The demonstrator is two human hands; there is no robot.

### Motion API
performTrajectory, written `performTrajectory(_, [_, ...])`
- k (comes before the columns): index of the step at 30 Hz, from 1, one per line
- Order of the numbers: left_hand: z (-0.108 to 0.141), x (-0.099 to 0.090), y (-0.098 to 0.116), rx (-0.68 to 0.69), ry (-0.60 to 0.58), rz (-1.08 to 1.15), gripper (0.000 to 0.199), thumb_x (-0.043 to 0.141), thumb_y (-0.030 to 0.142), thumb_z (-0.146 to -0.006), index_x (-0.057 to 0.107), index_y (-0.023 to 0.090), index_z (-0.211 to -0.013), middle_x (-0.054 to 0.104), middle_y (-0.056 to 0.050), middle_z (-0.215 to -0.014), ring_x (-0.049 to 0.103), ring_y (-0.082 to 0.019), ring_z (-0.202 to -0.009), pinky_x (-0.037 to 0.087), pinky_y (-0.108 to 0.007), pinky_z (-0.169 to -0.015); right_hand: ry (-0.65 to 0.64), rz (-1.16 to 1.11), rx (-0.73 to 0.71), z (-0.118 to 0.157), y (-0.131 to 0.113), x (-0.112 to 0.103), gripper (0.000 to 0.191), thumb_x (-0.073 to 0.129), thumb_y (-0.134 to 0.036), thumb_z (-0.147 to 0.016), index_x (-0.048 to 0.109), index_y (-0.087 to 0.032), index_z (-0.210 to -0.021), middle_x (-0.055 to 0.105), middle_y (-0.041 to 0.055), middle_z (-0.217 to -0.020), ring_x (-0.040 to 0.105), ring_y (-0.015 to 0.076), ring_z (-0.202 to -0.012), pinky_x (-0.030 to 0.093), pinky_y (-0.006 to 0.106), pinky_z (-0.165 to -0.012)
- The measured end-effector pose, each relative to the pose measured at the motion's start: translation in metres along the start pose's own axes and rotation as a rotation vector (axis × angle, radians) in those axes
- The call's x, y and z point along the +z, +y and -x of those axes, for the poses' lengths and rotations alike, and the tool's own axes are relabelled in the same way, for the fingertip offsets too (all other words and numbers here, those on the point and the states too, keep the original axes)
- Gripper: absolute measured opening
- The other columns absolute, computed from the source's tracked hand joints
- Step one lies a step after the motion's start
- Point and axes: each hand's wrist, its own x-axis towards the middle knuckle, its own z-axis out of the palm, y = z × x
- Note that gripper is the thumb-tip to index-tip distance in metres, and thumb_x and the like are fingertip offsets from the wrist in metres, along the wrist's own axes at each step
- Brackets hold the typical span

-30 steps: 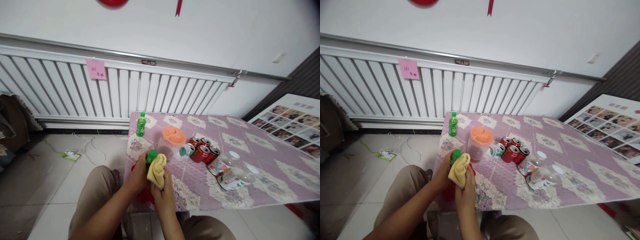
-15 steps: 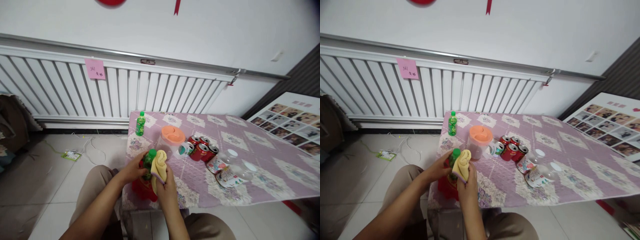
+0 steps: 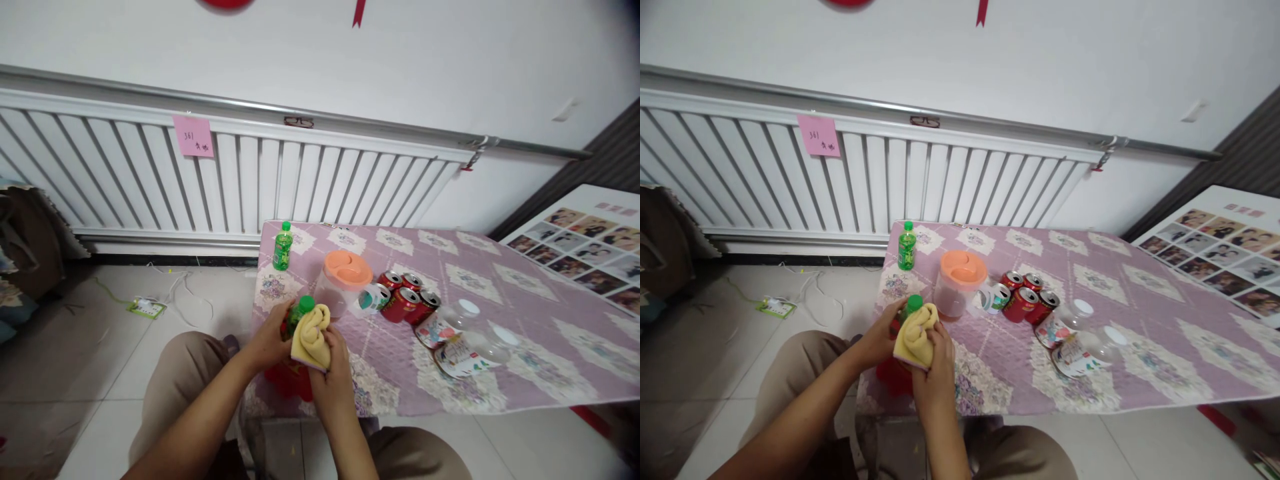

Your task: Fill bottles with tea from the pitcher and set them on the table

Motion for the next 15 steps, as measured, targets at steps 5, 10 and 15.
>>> performTrajectory(5, [-0.008,-0.013,0.01,-0.051,-0.138,0.062,0.075,0.077,0.022,-0.075,0.046,0.025,-0.144,0.052,-0.009,-0.148,0.048,-0.029,-0.136,0.034,-0.048,-0.119,-0.014,-0.074,0.081,-0.004,0.006,-0.005,0.047,0.058,-0.015,-0.082,0.051,-0.024,-0.127,0.055,0.013,-0.139,0.056,0.0284,-0.126,0.048,0.051,-0.102])
performTrajectory(10, [-0.005,0.004,0.003,-0.05,0.05,0.055,0.069,0.079,0.024,-0.074,0.051,0.022,-0.138,0.062,-0.011,-0.133,0.059,-0.028,-0.121,0.046,-0.045,-0.107,-0.008,0.039,-0.046,0.001,-0.004,-0.001,0.049,0.055,-0.013,-0.079,0.052,-0.024,-0.127,0.053,0.0141,-0.139,0.052,0.0303,-0.128,0.046,0.053,-0.102])
performTrajectory(15, [0.0,0.008,-0.001,0.015,0.139,-0.028,0.062,0.073,0.029,-0.081,0.052,0.025,-0.139,0.063,-0.011,-0.13,0.056,-0.031,-0.124,0.044,-0.05,-0.108,-0.023,0.095,-0.104,0.002,-0.013,0.002,0.053,0.052,-0.009,-0.078,0.051,-0.024,-0.128,0.049,0.0151,-0.141,0.047,0.0316,-0.131,0.044,0.055,-0.103])
